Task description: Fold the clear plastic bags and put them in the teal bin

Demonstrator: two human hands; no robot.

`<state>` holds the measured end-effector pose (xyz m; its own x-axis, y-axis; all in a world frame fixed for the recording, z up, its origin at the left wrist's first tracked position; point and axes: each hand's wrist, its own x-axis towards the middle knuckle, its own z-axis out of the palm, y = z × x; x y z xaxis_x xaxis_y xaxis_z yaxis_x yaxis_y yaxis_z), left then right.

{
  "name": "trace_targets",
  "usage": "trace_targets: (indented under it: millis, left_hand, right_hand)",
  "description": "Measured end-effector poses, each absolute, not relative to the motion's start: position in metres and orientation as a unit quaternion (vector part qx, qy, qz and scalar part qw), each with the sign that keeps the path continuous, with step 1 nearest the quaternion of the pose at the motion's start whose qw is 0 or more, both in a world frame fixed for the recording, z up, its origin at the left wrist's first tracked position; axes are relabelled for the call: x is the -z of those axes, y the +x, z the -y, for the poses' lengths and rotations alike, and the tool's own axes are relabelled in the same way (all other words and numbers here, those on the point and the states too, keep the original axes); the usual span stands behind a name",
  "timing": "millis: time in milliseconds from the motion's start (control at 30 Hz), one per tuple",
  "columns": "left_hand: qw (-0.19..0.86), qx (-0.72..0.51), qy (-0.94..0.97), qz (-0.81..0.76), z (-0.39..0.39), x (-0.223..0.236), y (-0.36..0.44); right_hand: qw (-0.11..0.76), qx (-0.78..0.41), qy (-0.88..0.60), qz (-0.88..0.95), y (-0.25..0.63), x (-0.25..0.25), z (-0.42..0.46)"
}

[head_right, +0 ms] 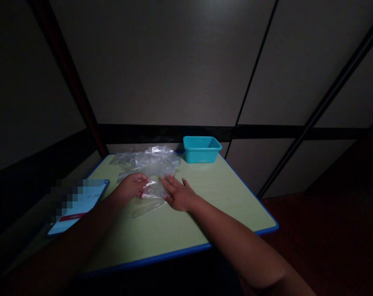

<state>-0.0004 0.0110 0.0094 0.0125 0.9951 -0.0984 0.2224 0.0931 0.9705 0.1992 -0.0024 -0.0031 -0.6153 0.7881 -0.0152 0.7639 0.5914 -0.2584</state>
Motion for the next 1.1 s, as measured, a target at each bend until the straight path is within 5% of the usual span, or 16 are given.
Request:
trace_targets:
  millis: [633, 1100]
  left_hand:
    - [0.464, -0.353, 0.566, -0.583, -0.002, -0.029, -0.005]
    - [0.455, -0.144, 0.656, -0.585, 0.002, -0.027, -0.013]
  right_hand:
    - [0.060, -0.100, -0.468, 0.876, 0.197, 0.007, 0.004]
    - [0.077, -0.093, -0.432, 0.894, 0.198, 0.005, 0.005]
